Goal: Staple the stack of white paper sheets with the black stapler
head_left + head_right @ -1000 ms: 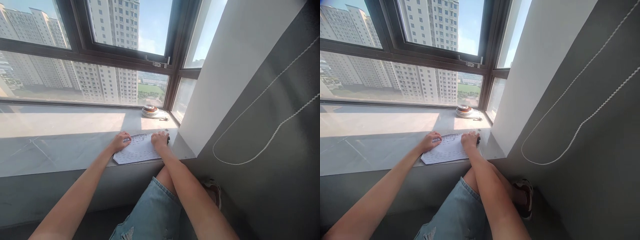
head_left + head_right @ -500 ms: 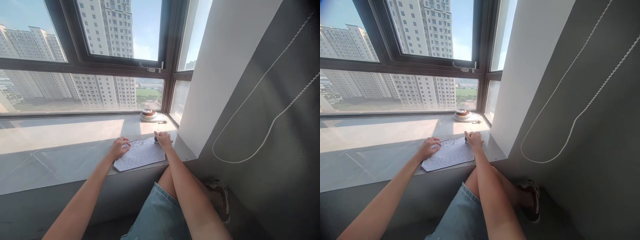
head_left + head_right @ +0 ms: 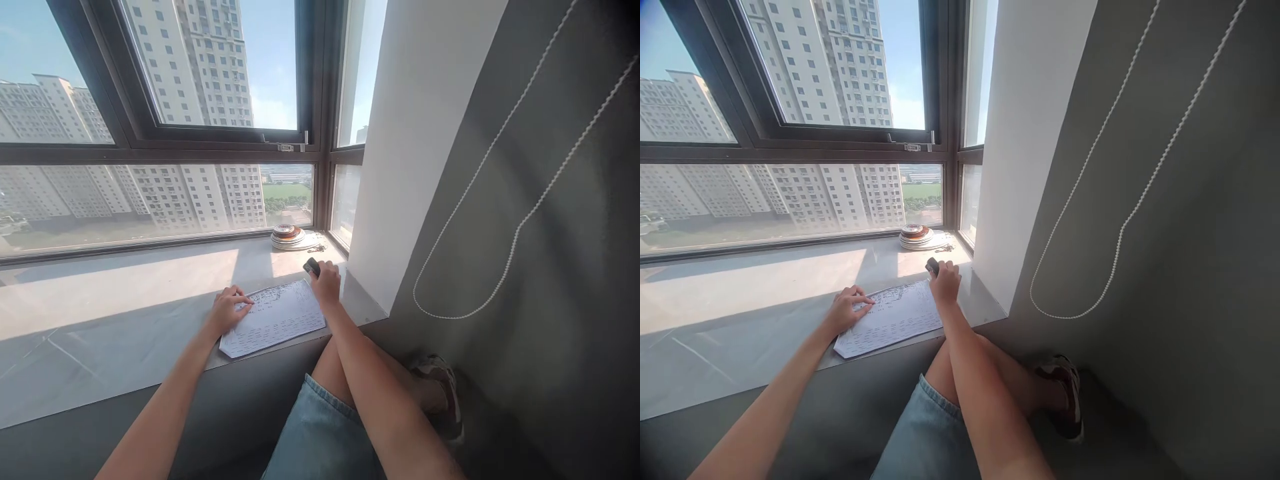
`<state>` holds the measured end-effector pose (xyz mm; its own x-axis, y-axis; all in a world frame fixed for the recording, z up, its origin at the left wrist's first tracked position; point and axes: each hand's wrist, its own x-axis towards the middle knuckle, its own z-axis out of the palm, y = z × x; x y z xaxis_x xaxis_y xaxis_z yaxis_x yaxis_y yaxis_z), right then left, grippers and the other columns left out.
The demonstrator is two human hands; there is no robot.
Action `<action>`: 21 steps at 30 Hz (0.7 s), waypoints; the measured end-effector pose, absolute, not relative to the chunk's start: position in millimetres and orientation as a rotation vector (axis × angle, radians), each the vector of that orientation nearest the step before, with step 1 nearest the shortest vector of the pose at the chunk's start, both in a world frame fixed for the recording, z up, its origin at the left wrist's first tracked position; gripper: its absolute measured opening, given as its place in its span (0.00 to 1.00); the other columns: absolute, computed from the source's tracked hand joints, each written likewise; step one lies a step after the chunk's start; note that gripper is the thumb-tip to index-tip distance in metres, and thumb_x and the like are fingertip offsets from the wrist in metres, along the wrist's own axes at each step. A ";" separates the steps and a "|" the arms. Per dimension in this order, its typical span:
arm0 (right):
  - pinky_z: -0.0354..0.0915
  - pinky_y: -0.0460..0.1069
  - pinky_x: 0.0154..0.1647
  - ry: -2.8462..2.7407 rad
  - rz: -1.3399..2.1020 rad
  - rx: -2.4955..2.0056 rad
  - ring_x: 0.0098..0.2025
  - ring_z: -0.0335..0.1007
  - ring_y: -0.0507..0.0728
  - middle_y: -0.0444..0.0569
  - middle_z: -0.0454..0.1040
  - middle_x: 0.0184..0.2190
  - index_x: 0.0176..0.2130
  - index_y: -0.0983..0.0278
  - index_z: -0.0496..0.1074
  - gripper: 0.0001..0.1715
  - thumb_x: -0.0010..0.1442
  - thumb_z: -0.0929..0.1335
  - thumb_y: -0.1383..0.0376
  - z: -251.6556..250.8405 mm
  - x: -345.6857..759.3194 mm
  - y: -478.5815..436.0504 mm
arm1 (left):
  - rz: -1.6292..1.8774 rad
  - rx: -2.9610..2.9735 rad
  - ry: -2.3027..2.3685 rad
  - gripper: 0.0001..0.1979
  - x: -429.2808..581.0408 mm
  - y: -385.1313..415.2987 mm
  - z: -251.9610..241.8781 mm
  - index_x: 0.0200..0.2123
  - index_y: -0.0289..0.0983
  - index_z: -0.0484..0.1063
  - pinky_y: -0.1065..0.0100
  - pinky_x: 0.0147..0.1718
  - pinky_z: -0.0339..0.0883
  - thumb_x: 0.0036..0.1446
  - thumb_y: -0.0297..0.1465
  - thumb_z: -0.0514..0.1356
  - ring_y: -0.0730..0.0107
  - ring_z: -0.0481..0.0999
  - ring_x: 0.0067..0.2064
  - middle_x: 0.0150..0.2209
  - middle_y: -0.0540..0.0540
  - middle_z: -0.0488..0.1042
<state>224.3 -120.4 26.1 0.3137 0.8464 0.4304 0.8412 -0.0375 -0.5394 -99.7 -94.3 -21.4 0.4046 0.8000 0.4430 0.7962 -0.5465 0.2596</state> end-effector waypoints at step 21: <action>0.58 0.46 0.34 -2.016 0.532 -1.464 0.38 0.71 0.56 0.45 0.78 0.34 0.42 0.59 0.80 0.14 0.55 0.76 0.59 4.3 175.6 -109.8 | 0.881 2.519 1.343 0.12 -94.8 -96.1 -12.7 0.39 0.39 0.79 0.59 0.50 0.69 0.63 0.36 0.56 0.57 0.77 0.47 0.43 0.43 0.79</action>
<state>175.6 -109.8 4.3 -0.2249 0.9485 0.2232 0.7147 0.3162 -0.6239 -94.8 -96.1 -12.7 0.4255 0.7988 0.4253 0.7081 -0.5865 0.3932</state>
